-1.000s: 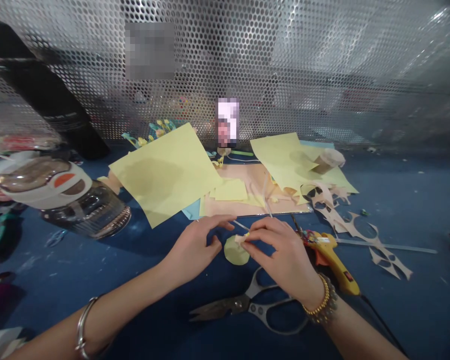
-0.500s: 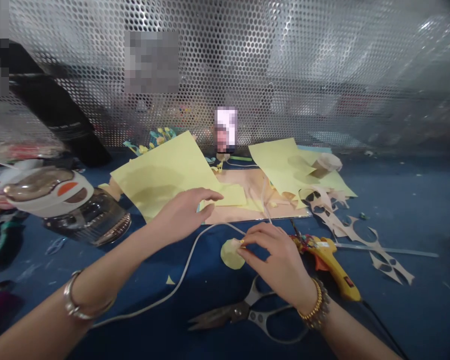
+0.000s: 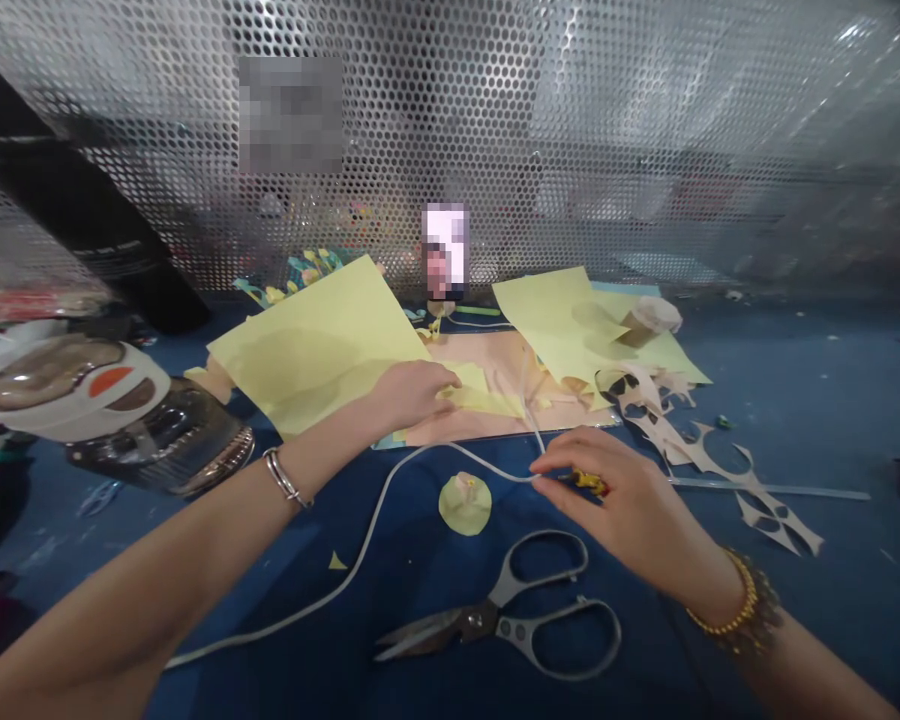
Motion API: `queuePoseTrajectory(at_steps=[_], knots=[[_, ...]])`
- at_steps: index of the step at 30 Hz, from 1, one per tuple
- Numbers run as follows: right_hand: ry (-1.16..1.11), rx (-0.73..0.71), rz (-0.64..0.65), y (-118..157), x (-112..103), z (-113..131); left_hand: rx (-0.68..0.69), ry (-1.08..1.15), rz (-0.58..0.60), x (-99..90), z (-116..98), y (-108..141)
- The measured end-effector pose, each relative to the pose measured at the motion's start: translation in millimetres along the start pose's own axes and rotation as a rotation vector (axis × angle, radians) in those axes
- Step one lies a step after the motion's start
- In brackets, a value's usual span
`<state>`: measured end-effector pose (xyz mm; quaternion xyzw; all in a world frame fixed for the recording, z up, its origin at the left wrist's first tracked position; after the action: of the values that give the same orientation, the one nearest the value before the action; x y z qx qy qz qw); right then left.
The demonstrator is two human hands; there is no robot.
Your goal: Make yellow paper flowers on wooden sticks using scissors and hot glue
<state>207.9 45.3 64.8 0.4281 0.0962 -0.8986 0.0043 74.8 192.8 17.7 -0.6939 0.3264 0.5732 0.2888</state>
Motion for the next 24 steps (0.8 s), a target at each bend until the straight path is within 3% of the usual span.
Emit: queuePoseTrajectory(at_steps=[6,11,14,18,21,24], knots=[[0.208,-0.064,0.153,-9.6,11.7,-5.0,0.011,0.007,0.014,1.1,0.6,0.6],[0.265,-0.121,0.154,-22.8,6.4,6.1,0.02,0.055,-0.019,-2.4,1.1,2.4],[0.259,-0.144,0.153,-27.0,3.4,12.9,0.014,0.109,-0.078,-14.5,-4.6,9.6],[0.213,-0.15,0.125,-27.0,-2.6,17.6,0.011,0.253,-0.117,-39.4,-27.1,36.1],[0.179,-0.129,0.082,-23.8,-13.3,12.8,0.103,0.615,-0.045,-50.5,-53.4,63.5],[0.203,-0.077,-0.003,-21.5,-32.1,0.1,0.054,0.584,-0.041,-55.7,-46.5,85.2]])
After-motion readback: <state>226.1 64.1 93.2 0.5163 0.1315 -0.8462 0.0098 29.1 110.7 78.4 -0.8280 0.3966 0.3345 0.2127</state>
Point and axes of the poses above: each hand's wrist, its own y-axis away from the middle knuckle, its own x-axis out of the palm, z = x × y, the point moved 9 cm from there along -y, towards the middle knuckle, and after that the axes turned 9 degrees about x, right-handed, at the moved point
